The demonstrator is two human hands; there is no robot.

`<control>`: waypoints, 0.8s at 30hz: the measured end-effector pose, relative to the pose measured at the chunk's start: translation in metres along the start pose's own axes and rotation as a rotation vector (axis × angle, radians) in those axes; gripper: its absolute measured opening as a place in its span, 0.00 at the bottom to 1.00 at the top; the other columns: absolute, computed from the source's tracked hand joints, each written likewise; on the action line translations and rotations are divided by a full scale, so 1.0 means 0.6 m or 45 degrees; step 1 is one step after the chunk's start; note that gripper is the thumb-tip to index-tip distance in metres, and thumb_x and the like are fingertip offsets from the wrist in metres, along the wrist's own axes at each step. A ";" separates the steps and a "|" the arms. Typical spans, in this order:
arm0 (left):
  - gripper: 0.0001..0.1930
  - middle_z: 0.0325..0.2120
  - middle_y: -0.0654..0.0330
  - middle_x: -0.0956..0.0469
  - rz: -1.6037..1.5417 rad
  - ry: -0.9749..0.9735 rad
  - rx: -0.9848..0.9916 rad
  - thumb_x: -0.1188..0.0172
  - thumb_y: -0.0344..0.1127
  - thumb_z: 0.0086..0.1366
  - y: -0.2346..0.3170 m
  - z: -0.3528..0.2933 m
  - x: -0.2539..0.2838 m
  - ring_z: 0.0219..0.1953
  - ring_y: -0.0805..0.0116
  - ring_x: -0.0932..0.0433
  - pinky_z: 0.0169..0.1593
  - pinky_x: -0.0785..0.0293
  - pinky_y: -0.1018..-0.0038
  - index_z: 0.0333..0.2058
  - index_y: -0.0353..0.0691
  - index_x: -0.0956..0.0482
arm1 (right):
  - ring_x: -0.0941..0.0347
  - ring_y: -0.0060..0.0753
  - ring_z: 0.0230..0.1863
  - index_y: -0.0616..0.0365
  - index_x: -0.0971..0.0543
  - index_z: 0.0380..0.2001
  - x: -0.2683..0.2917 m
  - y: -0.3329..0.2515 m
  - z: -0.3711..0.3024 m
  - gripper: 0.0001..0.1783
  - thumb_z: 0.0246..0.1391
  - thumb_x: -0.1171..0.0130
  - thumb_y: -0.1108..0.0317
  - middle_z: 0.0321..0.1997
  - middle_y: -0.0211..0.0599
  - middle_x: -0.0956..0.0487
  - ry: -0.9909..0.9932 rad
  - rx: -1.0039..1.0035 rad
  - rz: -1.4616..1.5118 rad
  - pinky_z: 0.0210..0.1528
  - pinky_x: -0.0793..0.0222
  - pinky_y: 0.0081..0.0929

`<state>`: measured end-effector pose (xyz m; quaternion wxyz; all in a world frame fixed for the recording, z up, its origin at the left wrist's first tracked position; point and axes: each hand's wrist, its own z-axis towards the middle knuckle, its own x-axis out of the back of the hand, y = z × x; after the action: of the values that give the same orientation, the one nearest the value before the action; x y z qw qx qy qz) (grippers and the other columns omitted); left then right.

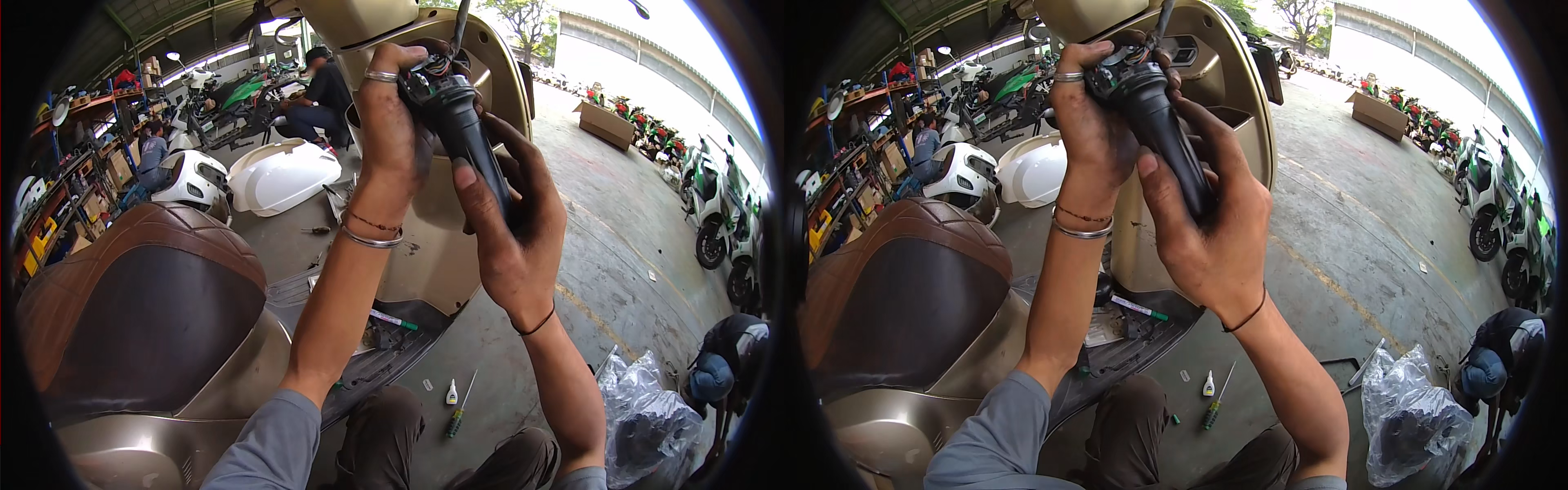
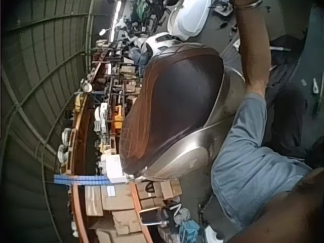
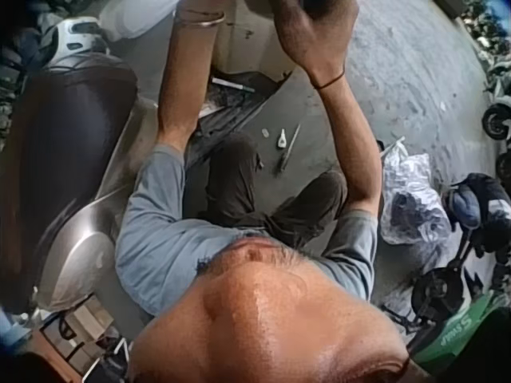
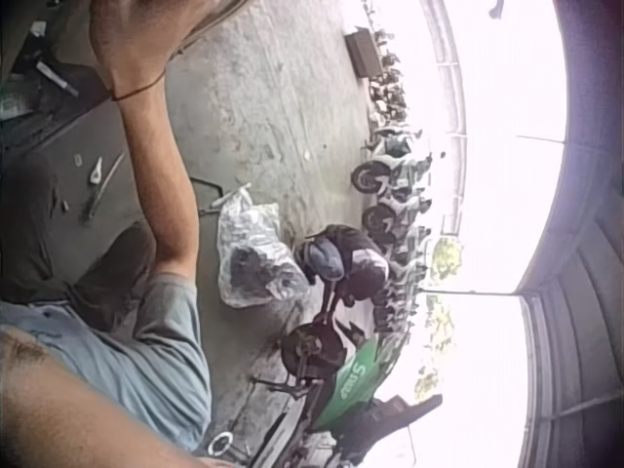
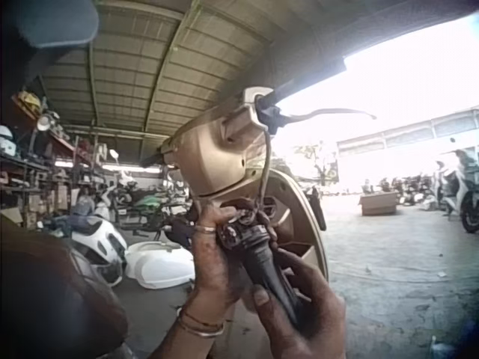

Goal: The person assembles a motorcycle throttle by inserting a spring into a handle grip and sliding the grip onto the handlebar assembly, using a screwdriver to secure components.

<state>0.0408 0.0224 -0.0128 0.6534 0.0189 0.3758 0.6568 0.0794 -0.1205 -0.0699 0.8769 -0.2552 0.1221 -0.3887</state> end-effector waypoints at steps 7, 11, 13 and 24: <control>0.19 0.30 0.47 0.20 0.021 0.051 -0.050 0.50 0.45 0.60 -0.005 0.003 0.001 0.31 0.55 0.20 0.39 0.21 0.63 0.40 0.34 0.24 | 0.19 0.33 0.31 0.60 0.27 0.57 0.003 0.032 0.007 0.27 0.53 0.37 0.69 0.39 0.48 0.19 0.013 0.312 -0.300 0.34 0.26 0.25; 0.18 0.30 0.47 0.20 -0.025 0.023 -0.061 0.50 0.44 0.61 -0.006 0.005 0.007 0.31 0.55 0.20 0.39 0.21 0.63 0.41 0.34 0.25 | 0.20 0.42 0.28 0.57 0.27 0.59 -0.001 0.030 0.005 0.30 0.50 0.36 0.72 0.36 0.43 0.20 0.085 0.592 -0.655 0.30 0.24 0.32; 0.18 0.30 0.48 0.20 -0.020 0.029 -0.074 0.50 0.44 0.61 -0.005 0.004 0.008 0.31 0.55 0.20 0.39 0.21 0.63 0.41 0.34 0.25 | 0.19 0.44 0.31 0.58 0.26 0.59 -0.004 0.018 0.000 0.30 0.50 0.36 0.73 0.37 0.45 0.19 0.078 0.555 -0.689 0.35 0.24 0.32; 0.19 0.30 0.46 0.21 0.012 -0.012 -0.016 0.51 0.44 0.61 -0.002 -0.002 -0.002 0.32 0.54 0.20 0.40 0.20 0.63 0.40 0.34 0.24 | 0.22 0.31 0.32 0.62 0.30 0.60 -0.002 0.017 0.000 0.30 0.55 0.35 0.66 0.42 0.46 0.19 0.185 0.574 -0.603 0.33 0.26 0.26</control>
<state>0.0413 0.0205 -0.0136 0.6521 0.0196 0.3686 0.6622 0.0848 -0.1137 -0.0754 0.7855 -0.0477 0.0324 -0.6162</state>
